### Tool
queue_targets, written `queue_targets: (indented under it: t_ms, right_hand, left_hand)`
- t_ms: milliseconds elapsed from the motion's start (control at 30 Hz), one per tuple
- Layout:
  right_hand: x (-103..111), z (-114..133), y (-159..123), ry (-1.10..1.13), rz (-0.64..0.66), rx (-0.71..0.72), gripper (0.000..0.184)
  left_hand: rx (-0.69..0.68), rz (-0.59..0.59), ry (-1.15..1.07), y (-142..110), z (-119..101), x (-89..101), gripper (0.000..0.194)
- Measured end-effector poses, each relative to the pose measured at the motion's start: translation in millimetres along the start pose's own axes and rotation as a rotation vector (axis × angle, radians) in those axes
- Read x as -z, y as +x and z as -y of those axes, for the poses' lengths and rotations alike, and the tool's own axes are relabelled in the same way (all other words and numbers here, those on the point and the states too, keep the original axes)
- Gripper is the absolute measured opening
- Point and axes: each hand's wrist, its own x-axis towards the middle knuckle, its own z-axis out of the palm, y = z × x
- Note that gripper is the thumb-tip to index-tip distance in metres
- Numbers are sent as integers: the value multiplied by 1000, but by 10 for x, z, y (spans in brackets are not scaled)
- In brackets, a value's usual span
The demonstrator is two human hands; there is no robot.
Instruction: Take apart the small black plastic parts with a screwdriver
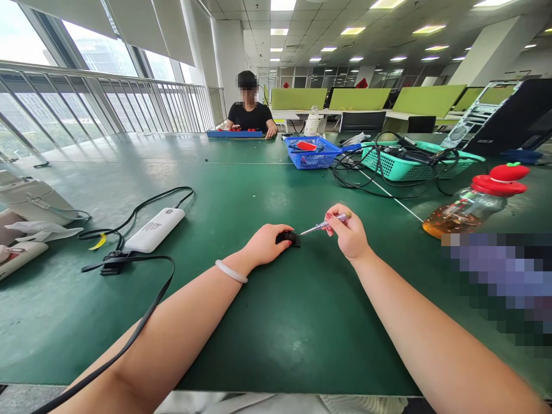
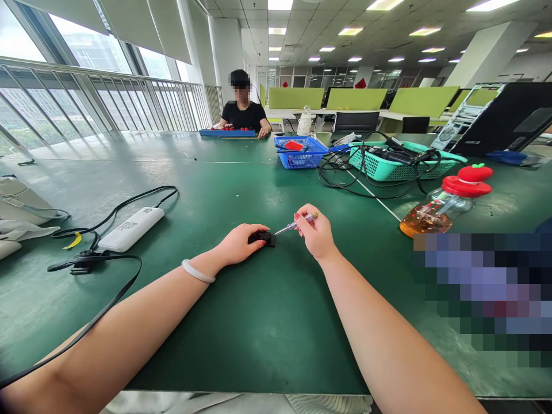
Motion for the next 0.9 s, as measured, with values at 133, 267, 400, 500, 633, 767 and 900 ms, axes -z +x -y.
queue_targets:
  t_ms: [133,267,400,500,633,767,900]
  right_hand:
    - [-11,8,-4,22,-33,-8,38]
    - [-48,27,-13,11,-9,-49,41]
    - [-82,50,-17,6,32,-58,41]
    - [-102,49,-17,-37,11,-61,39]
    - [-121,33,-30,-123,-8,-51,35]
    - [-128,44,-54,-217,49,26,24]
    - [-152,117,-79,-345,105,137,16]
  left_hand:
    - [0,5,0,0,2,3,36]
    - [1,4,9,3,13,-4,37]
    - [-6,-1,11,6,20,-12,36]
    - [-13,-7,5,6,16,-13,35]
    - [-12,-9,8,7,1,-8,35]
    - [-15,-14,13,9,-2,-7,35]
    - [-25,-18,8,5,16,-13,35]
